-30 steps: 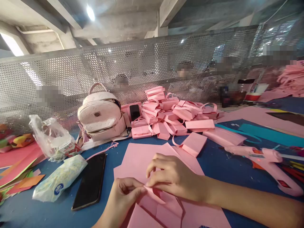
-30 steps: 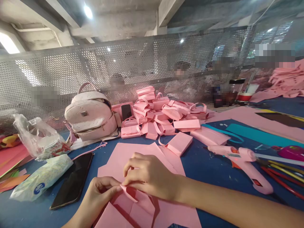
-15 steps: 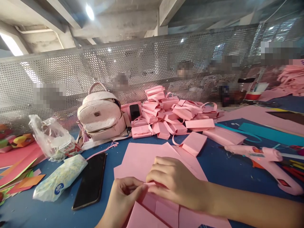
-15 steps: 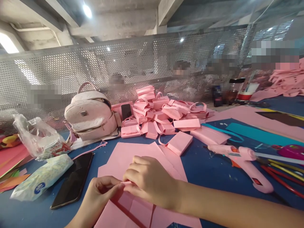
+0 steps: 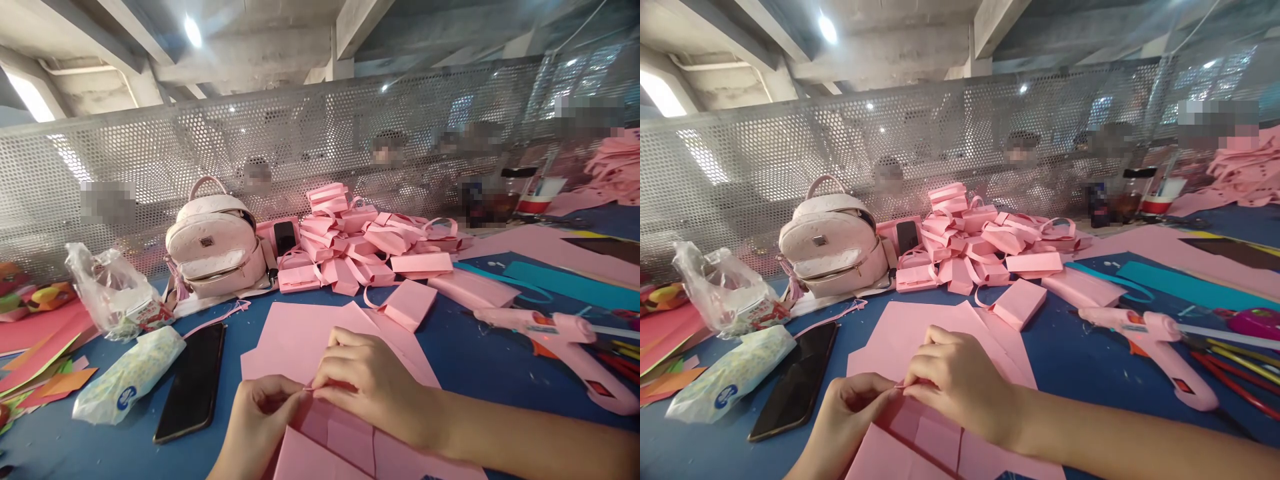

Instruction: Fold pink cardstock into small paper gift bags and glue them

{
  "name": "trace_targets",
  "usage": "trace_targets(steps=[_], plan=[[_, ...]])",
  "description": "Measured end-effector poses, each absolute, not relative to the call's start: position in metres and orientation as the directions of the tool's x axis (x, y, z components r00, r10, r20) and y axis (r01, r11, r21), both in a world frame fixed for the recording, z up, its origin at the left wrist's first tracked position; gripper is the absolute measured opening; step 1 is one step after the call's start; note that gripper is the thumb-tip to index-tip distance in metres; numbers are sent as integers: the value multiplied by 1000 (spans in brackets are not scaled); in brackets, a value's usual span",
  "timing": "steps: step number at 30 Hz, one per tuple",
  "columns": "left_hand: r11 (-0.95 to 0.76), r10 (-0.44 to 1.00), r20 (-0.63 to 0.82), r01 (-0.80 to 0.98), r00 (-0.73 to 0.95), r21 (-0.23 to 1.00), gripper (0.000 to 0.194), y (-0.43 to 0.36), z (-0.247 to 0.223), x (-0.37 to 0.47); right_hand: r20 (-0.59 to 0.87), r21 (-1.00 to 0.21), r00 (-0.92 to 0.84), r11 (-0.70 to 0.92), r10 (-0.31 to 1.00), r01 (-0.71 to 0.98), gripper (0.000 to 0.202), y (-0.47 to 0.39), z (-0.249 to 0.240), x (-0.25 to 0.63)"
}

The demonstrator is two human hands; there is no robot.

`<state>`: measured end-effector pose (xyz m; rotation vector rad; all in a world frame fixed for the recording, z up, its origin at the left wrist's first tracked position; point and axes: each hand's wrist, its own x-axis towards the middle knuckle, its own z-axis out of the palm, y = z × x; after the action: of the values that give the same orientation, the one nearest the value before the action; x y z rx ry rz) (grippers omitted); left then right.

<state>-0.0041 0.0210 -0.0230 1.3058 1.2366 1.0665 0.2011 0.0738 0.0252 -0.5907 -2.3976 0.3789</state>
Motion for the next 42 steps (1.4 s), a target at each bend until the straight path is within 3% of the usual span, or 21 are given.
trace_targets(steps=[8,11,15,18,24,27,31,35,38,42], plan=[[-61,998,57,277,24,959,25,12,-13,3,326,-620,-674,688,663,377,10,79,32,201],[-86,996,89,270,2,959,24,10,-10,6,222,-738,-656,564,722,370,14,80,38,201],[-100,994,106,267,-6,958,25,9,-9,7,-19,-863,-639,309,769,399,10,83,40,201],[-96,995,103,278,-10,956,26,9,-7,8,-47,-920,-632,212,773,328,13,87,34,201],[-35,999,35,221,6,975,25,11,-9,8,-80,-897,-650,230,755,377,6,88,33,201],[7,998,-19,201,58,980,25,16,-11,7,-17,-837,-612,324,791,441,2,81,38,200],[64,991,-84,180,105,982,26,19,-10,8,73,-755,-617,447,784,479,10,73,37,199],[18,999,-27,233,36,972,31,17,-5,8,71,-737,-652,480,755,475,7,77,37,201],[-42,999,49,260,-23,965,33,20,-5,3,56,-715,-658,490,751,499,15,85,39,204],[-18,998,7,192,61,981,34,26,-12,-1,30,-744,-634,441,773,502,13,90,34,205]])
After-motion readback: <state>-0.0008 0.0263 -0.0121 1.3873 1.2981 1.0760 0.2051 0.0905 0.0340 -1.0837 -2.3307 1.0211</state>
